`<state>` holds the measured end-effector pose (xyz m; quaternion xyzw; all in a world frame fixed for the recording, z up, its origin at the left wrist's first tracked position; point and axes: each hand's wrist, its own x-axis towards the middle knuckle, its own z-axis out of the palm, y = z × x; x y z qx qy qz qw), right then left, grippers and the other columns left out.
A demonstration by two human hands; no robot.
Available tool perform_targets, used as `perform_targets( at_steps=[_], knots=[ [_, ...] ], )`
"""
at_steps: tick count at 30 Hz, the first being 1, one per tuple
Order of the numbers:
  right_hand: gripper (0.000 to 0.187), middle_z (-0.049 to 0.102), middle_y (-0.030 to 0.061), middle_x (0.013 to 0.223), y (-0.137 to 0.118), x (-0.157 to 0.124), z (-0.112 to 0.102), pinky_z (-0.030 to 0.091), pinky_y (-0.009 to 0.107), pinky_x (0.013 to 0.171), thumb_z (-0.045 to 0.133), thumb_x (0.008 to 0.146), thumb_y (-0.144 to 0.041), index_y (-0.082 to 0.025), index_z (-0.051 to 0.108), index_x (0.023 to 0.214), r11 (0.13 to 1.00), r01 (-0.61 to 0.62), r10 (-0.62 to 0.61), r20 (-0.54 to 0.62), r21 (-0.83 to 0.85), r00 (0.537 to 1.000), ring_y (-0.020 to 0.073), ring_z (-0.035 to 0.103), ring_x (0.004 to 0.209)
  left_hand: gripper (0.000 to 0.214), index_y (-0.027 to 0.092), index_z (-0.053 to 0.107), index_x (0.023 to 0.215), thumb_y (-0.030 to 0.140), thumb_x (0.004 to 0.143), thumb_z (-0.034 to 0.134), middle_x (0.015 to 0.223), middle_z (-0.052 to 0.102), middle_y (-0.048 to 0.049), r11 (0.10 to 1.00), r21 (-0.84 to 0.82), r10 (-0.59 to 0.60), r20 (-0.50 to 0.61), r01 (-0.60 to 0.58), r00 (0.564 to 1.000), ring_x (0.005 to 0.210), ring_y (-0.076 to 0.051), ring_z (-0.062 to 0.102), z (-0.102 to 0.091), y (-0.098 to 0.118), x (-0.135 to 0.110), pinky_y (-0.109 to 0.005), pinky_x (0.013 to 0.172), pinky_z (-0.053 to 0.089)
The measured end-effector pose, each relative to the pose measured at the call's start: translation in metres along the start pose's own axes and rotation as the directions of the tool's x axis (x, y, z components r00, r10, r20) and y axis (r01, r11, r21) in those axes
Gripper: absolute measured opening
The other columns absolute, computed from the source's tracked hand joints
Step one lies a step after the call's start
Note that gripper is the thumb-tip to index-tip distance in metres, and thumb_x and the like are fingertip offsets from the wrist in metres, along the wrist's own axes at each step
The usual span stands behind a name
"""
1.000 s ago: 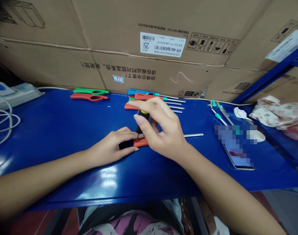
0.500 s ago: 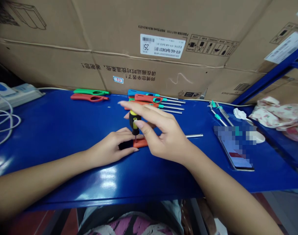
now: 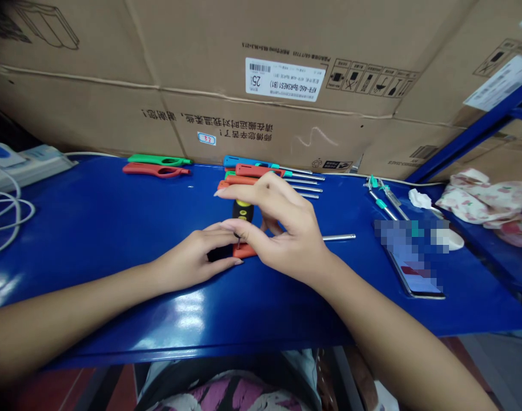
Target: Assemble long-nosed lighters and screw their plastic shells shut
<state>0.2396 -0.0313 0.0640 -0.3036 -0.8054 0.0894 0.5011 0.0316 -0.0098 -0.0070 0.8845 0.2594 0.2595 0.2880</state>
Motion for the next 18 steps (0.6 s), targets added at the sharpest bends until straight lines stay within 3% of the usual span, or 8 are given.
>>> perform_targets(
  at_steps=[3, 6, 8, 12, 14, 18],
  knots=[
    [0.037, 0.072, 0.0062, 0.114, 0.0004, 0.0006, -0.0002, 0.060, 0.033, 0.076, 0.066, 0.092, -0.014, -0.025, 0.068, 0.128, 0.997, 0.061, -0.061, 0.010, -0.035, 0.998, 0.0179, 0.067, 0.092, 0.027, 0.018, 0.068, 0.120, 0.022, 0.093, 0.067, 0.114, 0.072, -0.0070, 1.000, 0.008, -0.002, 0.000, 0.002, 1.000, 0.103, -0.023, 0.062, -0.0001, 0.0007, -0.0004, -0.041, 0.095, 0.050],
    [0.040, 0.071, 0.0073, 0.121, -0.0024, 0.0025, -0.0019, 0.057, 0.040, 0.093, 0.052, 0.098, -0.013, -0.024, 0.061, 0.136, 0.995, 0.039, -0.049, 0.116, 0.091, 0.992, 0.0206, 0.066, 0.109, 0.027, 0.017, 0.068, 0.118, 0.021, 0.092, 0.069, 0.109, 0.073, -0.0073, 1.000, 0.017, -0.010, -0.003, 0.010, 1.000, 0.098, -0.022, 0.062, -0.0008, 0.0019, -0.0002, -0.038, 0.090, 0.051],
    [0.034, 0.073, 0.0056, 0.112, -0.0047, 0.0034, -0.0013, 0.057, 0.038, 0.090, 0.057, 0.097, -0.014, -0.024, 0.066, 0.128, 0.992, 0.027, -0.044, 0.138, 0.121, 0.989, 0.0195, 0.068, 0.101, 0.023, 0.018, 0.069, 0.115, 0.022, 0.092, 0.069, 0.109, 0.072, -0.0070, 1.000, 0.018, -0.008, -0.006, 0.008, 1.000, 0.099, -0.023, 0.063, -0.0007, 0.0020, -0.0001, -0.037, 0.090, 0.051],
    [0.025, 0.070, 0.0024, 0.094, -0.0075, 0.0010, 0.0045, 0.058, 0.031, 0.079, 0.075, 0.087, -0.020, -0.024, 0.073, 0.111, 0.998, 0.053, -0.054, -0.005, -0.028, 0.999, 0.0143, 0.066, 0.079, 0.019, 0.020, 0.069, 0.111, 0.020, 0.092, 0.069, 0.104, 0.073, -0.0041, 1.000, 0.012, 0.017, -0.027, -0.016, 0.999, 0.096, -0.021, 0.064, 0.0010, 0.0002, -0.0001, -0.035, 0.088, 0.051],
    [0.027, 0.071, 0.0052, 0.100, -0.0083, -0.0006, 0.0061, 0.059, 0.031, 0.080, 0.072, 0.090, -0.020, -0.022, 0.071, 0.117, 0.996, 0.071, -0.073, -0.028, -0.057, 0.997, 0.0153, 0.067, 0.084, 0.018, 0.019, 0.069, 0.109, 0.019, 0.091, 0.070, 0.102, 0.073, -0.0039, 1.000, 0.011, 0.020, -0.033, -0.020, 0.999, 0.095, -0.021, 0.063, 0.0014, -0.0003, 0.0000, -0.036, 0.088, 0.050],
    [0.034, 0.071, 0.0093, 0.118, -0.0091, -0.0005, 0.0033, 0.059, 0.037, 0.086, 0.055, 0.098, -0.016, -0.020, 0.065, 0.131, 0.994, 0.007, -0.020, 0.113, 0.109, 0.993, 0.0209, 0.067, 0.106, 0.014, 0.017, 0.069, 0.105, 0.020, 0.092, 0.069, 0.102, 0.072, -0.0054, 1.000, 0.008, 0.012, -0.019, -0.012, 1.000, 0.097, -0.022, 0.063, 0.0005, 0.0002, 0.0005, -0.036, 0.088, 0.050]
  ],
)
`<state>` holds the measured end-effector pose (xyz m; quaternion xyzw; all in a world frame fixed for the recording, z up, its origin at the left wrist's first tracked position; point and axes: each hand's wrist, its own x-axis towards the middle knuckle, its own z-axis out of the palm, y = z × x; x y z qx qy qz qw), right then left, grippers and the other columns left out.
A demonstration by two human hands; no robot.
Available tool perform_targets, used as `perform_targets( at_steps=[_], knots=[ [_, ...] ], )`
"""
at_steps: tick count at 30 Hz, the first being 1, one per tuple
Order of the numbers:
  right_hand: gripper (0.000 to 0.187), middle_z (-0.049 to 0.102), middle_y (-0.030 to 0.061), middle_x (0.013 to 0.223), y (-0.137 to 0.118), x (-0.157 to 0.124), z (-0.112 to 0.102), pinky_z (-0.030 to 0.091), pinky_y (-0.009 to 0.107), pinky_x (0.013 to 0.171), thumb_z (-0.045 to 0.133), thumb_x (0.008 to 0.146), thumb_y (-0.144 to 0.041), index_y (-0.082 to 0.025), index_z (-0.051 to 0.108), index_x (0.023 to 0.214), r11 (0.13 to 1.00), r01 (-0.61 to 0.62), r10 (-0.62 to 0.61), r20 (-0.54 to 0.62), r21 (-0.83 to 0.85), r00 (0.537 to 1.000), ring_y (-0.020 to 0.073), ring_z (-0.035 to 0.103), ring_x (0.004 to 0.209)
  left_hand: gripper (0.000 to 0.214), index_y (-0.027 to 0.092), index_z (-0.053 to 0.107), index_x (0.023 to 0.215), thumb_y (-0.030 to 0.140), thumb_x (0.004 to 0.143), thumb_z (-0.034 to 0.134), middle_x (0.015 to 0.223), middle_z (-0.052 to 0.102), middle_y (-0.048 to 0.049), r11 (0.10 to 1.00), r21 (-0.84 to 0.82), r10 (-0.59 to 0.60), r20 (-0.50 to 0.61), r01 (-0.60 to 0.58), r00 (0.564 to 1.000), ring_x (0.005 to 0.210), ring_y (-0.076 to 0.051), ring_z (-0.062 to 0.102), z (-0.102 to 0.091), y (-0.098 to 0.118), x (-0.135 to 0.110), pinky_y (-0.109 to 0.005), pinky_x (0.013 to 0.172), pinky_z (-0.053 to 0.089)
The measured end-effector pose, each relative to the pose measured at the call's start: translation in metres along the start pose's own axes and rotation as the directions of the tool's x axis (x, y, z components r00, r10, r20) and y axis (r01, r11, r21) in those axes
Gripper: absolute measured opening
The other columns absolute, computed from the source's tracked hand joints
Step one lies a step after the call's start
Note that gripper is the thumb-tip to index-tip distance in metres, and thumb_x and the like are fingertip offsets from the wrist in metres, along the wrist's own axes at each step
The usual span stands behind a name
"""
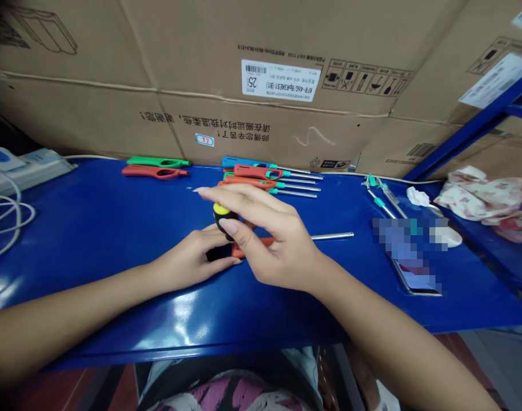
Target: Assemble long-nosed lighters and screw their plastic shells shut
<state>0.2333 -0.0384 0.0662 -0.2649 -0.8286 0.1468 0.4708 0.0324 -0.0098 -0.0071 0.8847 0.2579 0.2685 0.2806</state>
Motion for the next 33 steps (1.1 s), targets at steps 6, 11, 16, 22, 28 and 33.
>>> perform_targets(
  at_steps=[6, 11, 16, 22, 28, 33],
  knots=[
    [0.027, 0.065, 0.0023, 0.085, 0.005, 0.000, 0.000, 0.059, 0.031, 0.069, 0.075, 0.088, -0.024, -0.023, 0.073, 0.114, 0.992, 0.071, -0.081, -0.098, -0.101, 0.992, 0.0155, 0.061, 0.076, 0.016, 0.018, 0.068, 0.109, 0.019, 0.093, 0.067, 0.103, 0.072, -0.0043, 1.000, 0.003, 0.006, -0.016, -0.005, 1.000, 0.093, -0.019, 0.062, 0.000, 0.001, 0.000, -0.034, 0.086, 0.051],
    [0.033, 0.069, 0.0100, 0.114, 0.003, 0.001, -0.004, 0.059, 0.038, 0.088, 0.056, 0.097, -0.020, -0.020, 0.065, 0.130, 0.968, 0.115, -0.121, -0.015, -0.222, 0.992, 0.0214, 0.066, 0.103, 0.019, 0.019, 0.068, 0.112, 0.023, 0.093, 0.068, 0.105, 0.072, -0.0057, 1.000, 0.003, -0.018, 0.005, 0.018, 1.000, 0.099, -0.022, 0.062, -0.001, 0.001, 0.000, -0.037, 0.089, 0.051],
    [0.032, 0.074, 0.0054, 0.112, 0.003, 0.004, -0.009, 0.058, 0.036, 0.090, 0.056, 0.098, -0.019, -0.025, 0.065, 0.128, 0.988, 0.083, -0.077, 0.051, -0.127, 0.996, 0.0195, 0.070, 0.100, 0.022, 0.018, 0.069, 0.114, 0.022, 0.092, 0.069, 0.110, 0.072, -0.0071, 1.000, 0.008, -0.019, 0.008, 0.019, 1.000, 0.101, -0.023, 0.063, -0.001, 0.001, -0.001, -0.038, 0.091, 0.051],
    [0.031, 0.072, 0.0096, 0.115, 0.005, 0.001, -0.010, 0.059, 0.032, 0.077, 0.059, 0.098, -0.026, -0.021, 0.065, 0.128, 0.898, 0.104, -0.109, 0.013, -0.427, 0.994, 0.0211, 0.071, 0.097, 0.027, 0.018, 0.069, 0.117, 0.021, 0.091, 0.070, 0.108, 0.074, -0.0067, 1.000, 0.003, -0.014, 0.004, 0.014, 1.000, 0.098, -0.023, 0.063, 0.000, 0.001, 0.000, -0.038, 0.090, 0.051],
    [0.023, 0.075, 0.0055, 0.107, 0.007, 0.004, -0.011, 0.059, 0.032, 0.071, 0.058, 0.098, -0.022, -0.025, 0.069, 0.118, 0.993, -0.009, 0.009, -0.005, -0.118, 1.000, 0.0193, 0.071, 0.091, 0.033, 0.018, 0.068, 0.123, 0.023, 0.090, 0.071, 0.110, 0.074, -0.0085, 1.000, -0.012, -0.029, -0.001, 0.029, 1.000, 0.101, -0.023, 0.064, -0.001, 0.001, 0.000, -0.039, 0.093, 0.052],
    [0.017, 0.075, 0.0041, 0.096, 0.013, 0.004, -0.009, 0.056, 0.031, 0.063, 0.072, 0.089, -0.022, -0.025, 0.074, 0.106, 0.967, 0.066, -0.105, -0.146, -0.247, 0.984, 0.0150, 0.062, 0.067, 0.035, 0.018, 0.067, 0.125, 0.023, 0.091, 0.070, 0.111, 0.074, -0.0090, 1.000, -0.017, -0.024, -0.016, 0.023, 1.000, 0.102, -0.023, 0.064, 0.000, 0.001, -0.001, -0.040, 0.093, 0.052]
  ],
)
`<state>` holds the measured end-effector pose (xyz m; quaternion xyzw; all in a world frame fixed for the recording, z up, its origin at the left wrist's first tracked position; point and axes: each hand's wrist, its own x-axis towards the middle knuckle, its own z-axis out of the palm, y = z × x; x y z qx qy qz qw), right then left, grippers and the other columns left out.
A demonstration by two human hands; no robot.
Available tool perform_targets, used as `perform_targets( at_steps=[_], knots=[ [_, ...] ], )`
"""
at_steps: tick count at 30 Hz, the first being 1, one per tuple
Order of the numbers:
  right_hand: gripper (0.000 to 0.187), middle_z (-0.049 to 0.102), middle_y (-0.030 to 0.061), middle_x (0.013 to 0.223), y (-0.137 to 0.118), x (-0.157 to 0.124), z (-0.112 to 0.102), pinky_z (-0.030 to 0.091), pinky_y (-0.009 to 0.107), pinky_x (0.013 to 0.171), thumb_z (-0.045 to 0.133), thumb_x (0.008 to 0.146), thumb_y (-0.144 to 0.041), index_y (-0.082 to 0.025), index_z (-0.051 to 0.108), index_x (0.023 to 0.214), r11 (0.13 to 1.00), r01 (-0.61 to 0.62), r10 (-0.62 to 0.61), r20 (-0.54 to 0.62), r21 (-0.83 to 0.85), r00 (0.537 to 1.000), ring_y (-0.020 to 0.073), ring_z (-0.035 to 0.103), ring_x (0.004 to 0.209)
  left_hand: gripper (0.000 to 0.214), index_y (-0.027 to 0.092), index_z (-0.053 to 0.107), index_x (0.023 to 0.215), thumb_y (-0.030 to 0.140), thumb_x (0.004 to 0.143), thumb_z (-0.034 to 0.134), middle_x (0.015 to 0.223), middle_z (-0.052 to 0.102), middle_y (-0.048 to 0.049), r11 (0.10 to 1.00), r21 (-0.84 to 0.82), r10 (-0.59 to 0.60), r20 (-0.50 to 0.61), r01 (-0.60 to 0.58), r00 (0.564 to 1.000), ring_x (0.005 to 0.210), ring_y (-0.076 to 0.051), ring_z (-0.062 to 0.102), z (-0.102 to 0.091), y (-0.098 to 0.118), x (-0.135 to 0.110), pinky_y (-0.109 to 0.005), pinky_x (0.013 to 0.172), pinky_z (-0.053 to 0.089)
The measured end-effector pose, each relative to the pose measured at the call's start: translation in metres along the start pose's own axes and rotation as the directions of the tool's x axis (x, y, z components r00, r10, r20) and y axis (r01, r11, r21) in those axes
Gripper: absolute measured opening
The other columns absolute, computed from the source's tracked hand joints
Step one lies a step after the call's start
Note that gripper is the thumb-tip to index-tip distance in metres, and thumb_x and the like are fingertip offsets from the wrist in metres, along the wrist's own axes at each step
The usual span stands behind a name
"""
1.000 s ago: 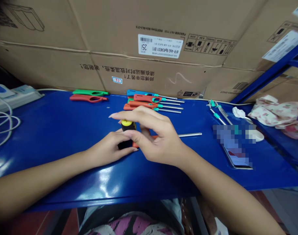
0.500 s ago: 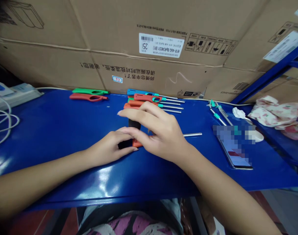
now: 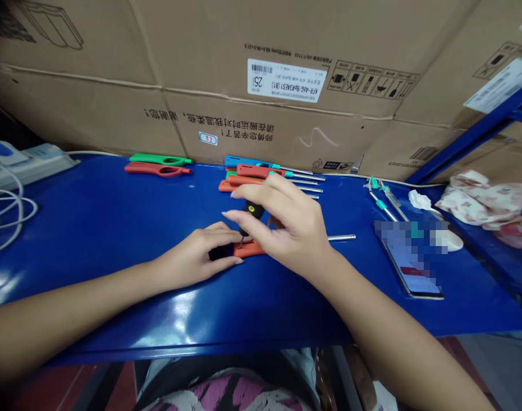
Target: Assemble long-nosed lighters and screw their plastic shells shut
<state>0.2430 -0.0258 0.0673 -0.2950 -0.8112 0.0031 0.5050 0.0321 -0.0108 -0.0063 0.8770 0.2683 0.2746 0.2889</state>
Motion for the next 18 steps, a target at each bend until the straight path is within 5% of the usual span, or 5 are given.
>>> perform_targets(
  at_steps=[3, 6, 12, 18],
  knots=[
    [0.036, 0.070, 0.0080, 0.123, -0.0026, -0.0022, -0.0009, 0.060, 0.036, 0.073, 0.053, 0.100, -0.022, -0.028, 0.064, 0.133, 0.988, -0.086, 0.065, 0.156, 0.132, 0.986, 0.0172, 0.069, 0.079, 0.030, 0.018, 0.069, 0.120, 0.024, 0.091, 0.070, 0.107, 0.074, -0.0081, 1.000, 0.006, -0.006, 0.011, 0.006, 1.000, 0.098, -0.023, 0.064, -0.0007, 0.0008, 0.0005, -0.039, 0.091, 0.053],
    [0.039, 0.072, 0.0074, 0.117, -0.0051, -0.0037, 0.0007, 0.061, 0.033, 0.068, 0.047, 0.102, -0.025, -0.027, 0.058, 0.140, 0.944, -0.195, 0.120, 0.276, 0.265, 0.954, 0.0166, 0.070, 0.080, 0.026, 0.019, 0.070, 0.117, 0.024, 0.092, 0.068, 0.111, 0.074, -0.0083, 1.000, 0.004, 0.005, 0.027, -0.005, 1.000, 0.101, -0.024, 0.064, -0.0008, 0.0001, 0.0009, -0.040, 0.092, 0.052],
    [0.023, 0.076, 0.0041, 0.100, -0.0028, -0.0037, 0.0068, 0.055, 0.029, 0.057, 0.077, 0.085, -0.025, -0.026, 0.073, 0.108, 0.994, -0.089, 0.088, 0.025, 0.059, 0.996, 0.0155, 0.064, 0.070, 0.030, 0.018, 0.069, 0.120, 0.021, 0.091, 0.069, 0.115, 0.074, -0.0079, 1.000, -0.009, 0.007, 0.017, -0.007, 1.000, 0.106, -0.025, 0.064, 0.0007, -0.0026, 0.0006, -0.042, 0.096, 0.051],
    [0.036, 0.071, 0.0087, 0.122, -0.0090, -0.0043, 0.0033, 0.062, 0.029, 0.065, 0.050, 0.100, -0.021, -0.025, 0.061, 0.134, 0.936, -0.262, 0.221, 0.185, 0.237, 0.957, 0.0200, 0.071, 0.098, 0.035, 0.018, 0.068, 0.125, 0.023, 0.090, 0.071, 0.107, 0.075, -0.0077, 1.000, -0.004, -0.009, 0.023, 0.009, 1.000, 0.099, -0.023, 0.064, -0.0004, 0.0000, 0.0012, -0.039, 0.091, 0.052]
  ],
)
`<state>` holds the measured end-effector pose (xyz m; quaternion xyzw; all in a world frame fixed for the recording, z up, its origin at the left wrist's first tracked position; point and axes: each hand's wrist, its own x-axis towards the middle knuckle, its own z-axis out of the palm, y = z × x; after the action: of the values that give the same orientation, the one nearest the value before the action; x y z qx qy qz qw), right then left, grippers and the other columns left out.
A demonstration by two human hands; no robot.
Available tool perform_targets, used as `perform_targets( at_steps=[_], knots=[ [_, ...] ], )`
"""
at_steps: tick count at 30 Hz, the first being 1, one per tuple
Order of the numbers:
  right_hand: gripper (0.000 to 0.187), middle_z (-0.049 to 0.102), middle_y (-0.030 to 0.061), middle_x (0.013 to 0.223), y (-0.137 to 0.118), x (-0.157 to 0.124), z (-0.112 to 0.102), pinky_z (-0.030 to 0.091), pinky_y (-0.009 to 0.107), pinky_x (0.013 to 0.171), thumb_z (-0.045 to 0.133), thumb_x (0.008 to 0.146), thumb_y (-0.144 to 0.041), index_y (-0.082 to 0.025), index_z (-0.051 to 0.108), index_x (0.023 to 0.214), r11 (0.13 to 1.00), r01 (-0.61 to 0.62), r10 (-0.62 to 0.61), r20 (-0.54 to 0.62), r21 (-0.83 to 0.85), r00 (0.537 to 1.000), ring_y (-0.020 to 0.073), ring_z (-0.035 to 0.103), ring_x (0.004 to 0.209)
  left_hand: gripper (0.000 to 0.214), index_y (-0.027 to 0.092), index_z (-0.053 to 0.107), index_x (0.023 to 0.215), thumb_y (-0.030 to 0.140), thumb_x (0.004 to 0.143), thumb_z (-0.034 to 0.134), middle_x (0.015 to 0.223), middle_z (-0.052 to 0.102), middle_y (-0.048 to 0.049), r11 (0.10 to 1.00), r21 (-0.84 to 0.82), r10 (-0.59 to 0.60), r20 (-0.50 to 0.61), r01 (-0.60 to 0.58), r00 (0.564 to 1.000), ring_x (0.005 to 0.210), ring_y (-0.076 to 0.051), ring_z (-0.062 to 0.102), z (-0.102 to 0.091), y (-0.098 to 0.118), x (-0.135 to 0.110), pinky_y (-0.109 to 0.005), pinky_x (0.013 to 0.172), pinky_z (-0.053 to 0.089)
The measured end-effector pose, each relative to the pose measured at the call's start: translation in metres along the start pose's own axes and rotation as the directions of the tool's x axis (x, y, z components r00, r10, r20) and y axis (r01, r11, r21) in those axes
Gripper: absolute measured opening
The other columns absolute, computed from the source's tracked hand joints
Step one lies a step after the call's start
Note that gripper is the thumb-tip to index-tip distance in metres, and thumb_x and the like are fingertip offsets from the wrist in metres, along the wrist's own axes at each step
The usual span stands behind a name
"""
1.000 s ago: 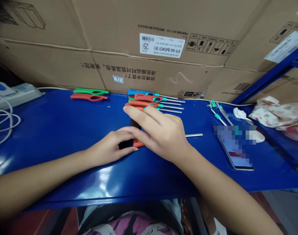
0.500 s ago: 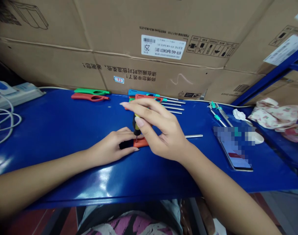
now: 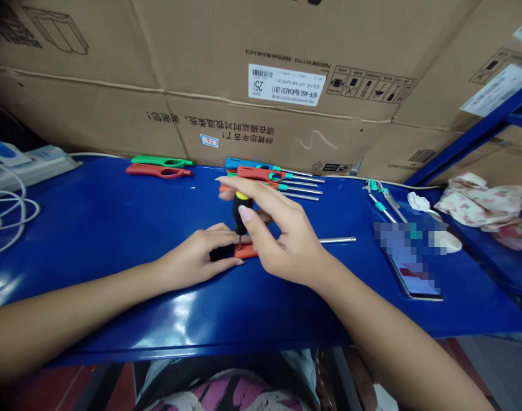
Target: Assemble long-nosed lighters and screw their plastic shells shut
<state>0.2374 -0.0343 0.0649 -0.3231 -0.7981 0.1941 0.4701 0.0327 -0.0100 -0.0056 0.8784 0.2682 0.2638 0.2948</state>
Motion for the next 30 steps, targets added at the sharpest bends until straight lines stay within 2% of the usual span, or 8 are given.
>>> perform_targets(
  at_steps=[5, 9, 15, 21, 24, 27, 29, 30],
  knots=[
    [0.028, 0.075, 0.0062, 0.110, -0.004, 0.001, 0.001, 0.063, 0.030, 0.075, 0.058, 0.095, -0.018, -0.023, 0.068, 0.121, 0.997, 0.035, -0.036, -0.019, -0.065, 0.999, 0.0195, 0.072, 0.097, 0.033, 0.019, 0.068, 0.123, 0.022, 0.090, 0.071, 0.107, 0.075, -0.0076, 1.000, 0.010, 0.007, -0.002, -0.007, 1.000, 0.100, -0.023, 0.064, 0.000, -0.001, 0.000, -0.040, 0.093, 0.052],
    [0.030, 0.074, 0.0050, 0.110, -0.005, 0.001, 0.003, 0.062, 0.030, 0.076, 0.058, 0.095, -0.016, -0.025, 0.067, 0.122, 0.987, 0.085, -0.088, -0.016, -0.138, 0.996, 0.0188, 0.070, 0.098, 0.027, 0.018, 0.070, 0.117, 0.023, 0.090, 0.071, 0.114, 0.073, -0.0084, 1.000, 0.008, 0.002, -0.001, -0.002, 1.000, 0.104, -0.024, 0.064, 0.000, -0.002, 0.000, -0.040, 0.094, 0.052],
    [0.028, 0.074, 0.0069, 0.110, -0.003, 0.002, 0.004, 0.059, 0.028, 0.078, 0.061, 0.093, -0.014, -0.021, 0.068, 0.119, 0.967, 0.171, -0.180, -0.034, -0.191, 0.983, 0.0183, 0.069, 0.098, 0.021, 0.019, 0.071, 0.109, 0.021, 0.088, 0.073, 0.105, 0.075, -0.0061, 1.000, 0.020, 0.001, -0.008, -0.001, 1.000, 0.099, -0.023, 0.065, 0.001, -0.002, 0.001, -0.039, 0.091, 0.053],
    [0.030, 0.071, 0.0051, 0.108, -0.001, -0.003, 0.006, 0.060, 0.028, 0.074, 0.063, 0.094, -0.017, -0.022, 0.066, 0.124, 0.990, 0.093, -0.097, -0.034, -0.108, 0.995, 0.0172, 0.068, 0.096, 0.025, 0.019, 0.070, 0.114, 0.022, 0.089, 0.071, 0.107, 0.074, -0.0069, 1.000, 0.022, -0.013, -0.002, 0.013, 1.000, 0.100, -0.024, 0.065, 0.001, -0.001, 0.000, -0.039, 0.090, 0.054],
    [0.027, 0.070, 0.0037, 0.105, -0.002, 0.000, -0.001, 0.060, 0.027, 0.063, 0.064, 0.094, -0.018, -0.025, 0.066, 0.121, 0.999, 0.038, -0.034, -0.186, 0.017, 0.982, 0.0138, 0.068, 0.076, 0.035, 0.018, 0.066, 0.124, 0.021, 0.089, 0.069, 0.115, 0.073, -0.0076, 1.000, 0.018, -0.008, -0.022, 0.009, 1.000, 0.104, -0.023, 0.064, 0.001, 0.002, -0.001, -0.039, 0.093, 0.053],
    [0.017, 0.068, 0.0012, 0.096, 0.002, 0.010, -0.015, 0.053, 0.025, 0.048, 0.063, 0.096, -0.023, -0.028, 0.064, 0.112, 0.997, 0.008, 0.024, -0.409, 0.076, 0.912, 0.0092, 0.059, 0.055, 0.040, 0.016, 0.063, 0.125, 0.017, 0.085, 0.067, 0.115, 0.072, -0.0078, 0.998, 0.061, -0.010, -0.061, 0.014, 0.998, 0.103, -0.023, 0.064, 0.000, 0.005, -0.002, -0.039, 0.095, 0.051],
    [0.012, 0.066, 0.0003, 0.095, 0.013, 0.014, -0.025, 0.054, 0.026, 0.049, 0.067, 0.093, -0.028, -0.028, 0.060, 0.103, 0.993, -0.032, 0.079, -0.458, 0.110, 0.885, 0.0095, 0.059, 0.053, 0.039, 0.016, 0.063, 0.120, 0.015, 0.081, 0.067, 0.114, 0.071, -0.0073, 0.994, 0.101, -0.027, -0.066, 0.034, 0.997, 0.101, -0.023, 0.063, -0.002, 0.006, -0.002, -0.040, 0.096, 0.050],
    [0.016, 0.065, -0.0003, 0.094, 0.020, 0.015, -0.028, 0.055, 0.027, 0.050, 0.071, 0.091, -0.029, -0.028, 0.057, 0.098, 0.988, -0.073, 0.125, -0.423, 0.137, 0.898, 0.0098, 0.060, 0.053, 0.039, 0.017, 0.063, 0.119, 0.014, 0.080, 0.067, 0.114, 0.070, -0.0071, 0.991, 0.122, -0.039, -0.063, 0.047, 0.997, 0.100, -0.023, 0.062, -0.002, 0.007, -0.003, -0.041, 0.096, 0.050]
  ],
)
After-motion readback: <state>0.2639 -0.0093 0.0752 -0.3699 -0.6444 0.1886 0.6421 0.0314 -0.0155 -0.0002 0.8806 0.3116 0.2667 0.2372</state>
